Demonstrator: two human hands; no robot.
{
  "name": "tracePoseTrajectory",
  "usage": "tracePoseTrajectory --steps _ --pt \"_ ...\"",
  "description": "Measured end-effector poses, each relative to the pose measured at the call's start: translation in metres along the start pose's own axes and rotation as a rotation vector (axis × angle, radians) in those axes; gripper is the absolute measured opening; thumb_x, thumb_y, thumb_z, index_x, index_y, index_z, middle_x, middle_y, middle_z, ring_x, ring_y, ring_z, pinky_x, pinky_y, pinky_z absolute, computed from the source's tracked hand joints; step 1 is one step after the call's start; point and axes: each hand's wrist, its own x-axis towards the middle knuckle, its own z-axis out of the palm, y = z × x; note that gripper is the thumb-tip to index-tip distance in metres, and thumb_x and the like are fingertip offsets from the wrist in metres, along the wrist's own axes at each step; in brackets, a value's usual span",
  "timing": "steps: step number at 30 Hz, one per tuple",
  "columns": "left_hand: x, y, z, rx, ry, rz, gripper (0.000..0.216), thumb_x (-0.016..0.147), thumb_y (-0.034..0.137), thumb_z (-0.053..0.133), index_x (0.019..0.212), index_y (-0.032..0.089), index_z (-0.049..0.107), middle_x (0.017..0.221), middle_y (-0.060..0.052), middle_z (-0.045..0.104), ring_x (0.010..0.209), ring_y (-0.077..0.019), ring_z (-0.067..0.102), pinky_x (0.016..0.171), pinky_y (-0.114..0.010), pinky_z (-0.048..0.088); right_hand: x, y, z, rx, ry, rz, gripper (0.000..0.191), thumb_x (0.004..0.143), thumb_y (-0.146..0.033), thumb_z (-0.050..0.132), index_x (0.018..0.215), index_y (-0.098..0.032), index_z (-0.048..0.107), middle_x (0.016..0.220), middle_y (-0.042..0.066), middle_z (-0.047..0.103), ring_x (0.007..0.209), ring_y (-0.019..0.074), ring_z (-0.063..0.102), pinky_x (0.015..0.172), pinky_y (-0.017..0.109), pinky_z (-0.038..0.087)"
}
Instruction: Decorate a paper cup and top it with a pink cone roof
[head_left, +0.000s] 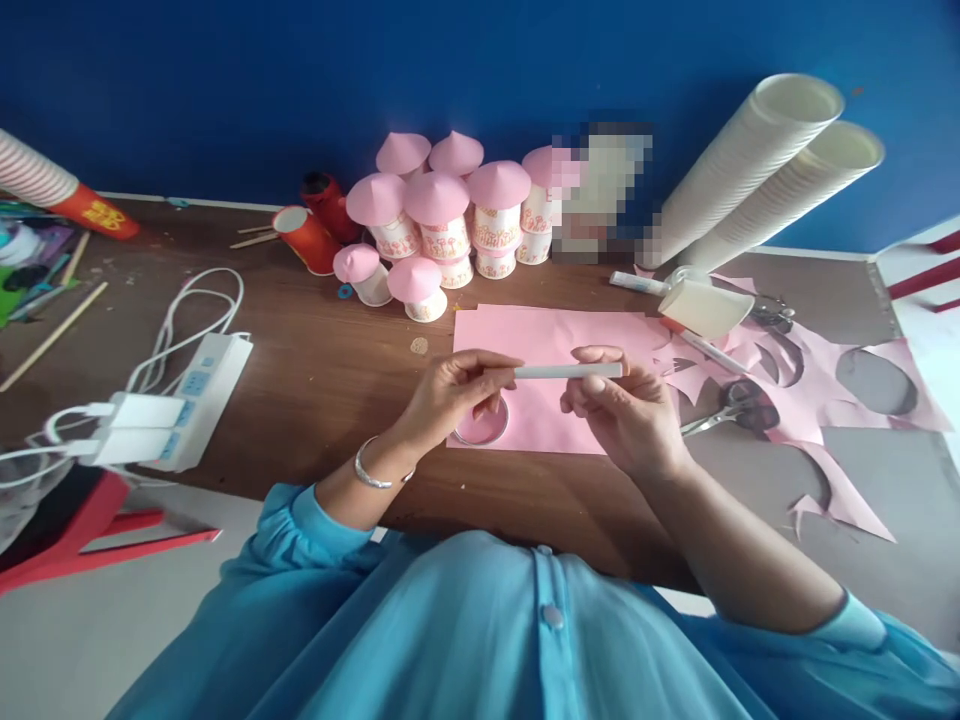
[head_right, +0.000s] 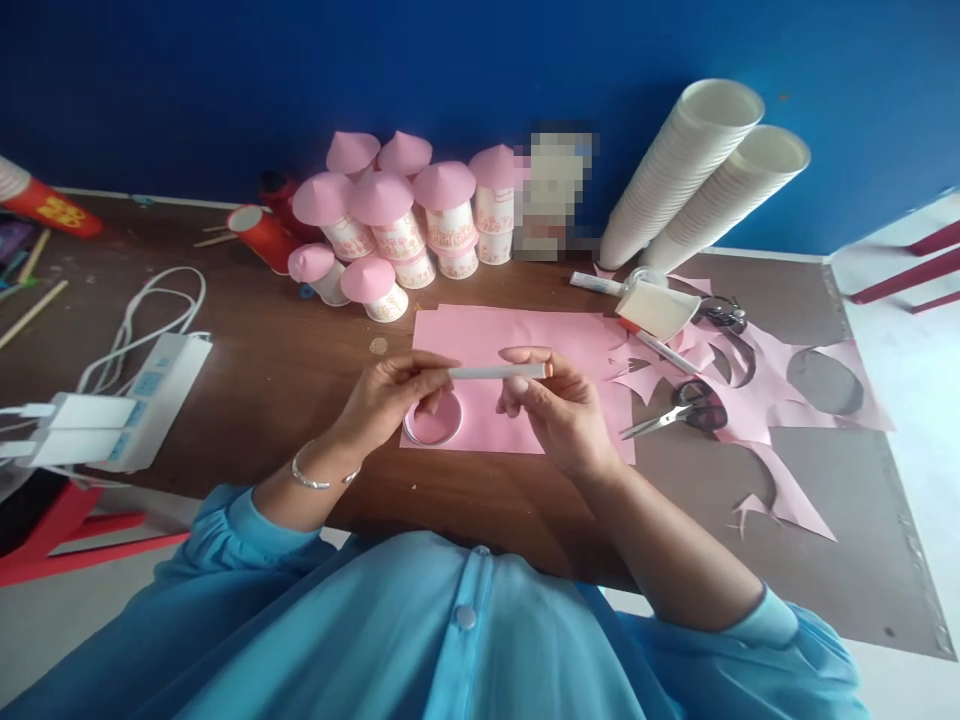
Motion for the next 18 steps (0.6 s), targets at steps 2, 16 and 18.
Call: tracePoseTrajectory --steps 2,16,18 --pt "-0.003 0.0 0.004 0.127 -0.07 -0.029 0.028 0.089 0.042 0.08 0.101 0.016 0.08 0.073 -0.002 0.072 0.049 -0.0078 0.056 0.045 -0.021 0.043 0.001 0.002 0.007 0.061 -0.024 -0.003 0.035 0.081 -0.051 0.087 0.1 -0.025 0.073 0.059 -0.007 0.056 0.055 0.0143 0.055 0.06 0.033 0.054" --pt "0.089 -0.009 -0.02 1.09 -0.19 0.423 0.017 0.098 0.027 0.066 0.104 0.02 0.081 0.098 -0.007 0.074 0.087 -0.0194 0.07 0.081 -0.033 0.056 0.018 -0.062 -0.069 0.043 0.311 -0.278 0.032 0.093 -0.042 0.075 0.08 -0.026 0.051 0.064 -0.007 0.037 0.053 0.0104 0.04 0.054 0.025 0.043" --pt "0.112 -0.02 -0.013 1.201 -0.323 0.393 0.016 0.096 0.021 0.068 0.102 0.017 0.081 0.098 -0.009 0.073 0.092 -0.0231 0.07 0.086 -0.038 0.057 0.016 -0.047 -0.06 0.027 0.213 -0.193 0.035 0.093 -0.042 0.075 0.077 -0.026 0.048 0.065 -0.007 0.037 0.052 0.0109 0.041 0.053 0.026 0.044"
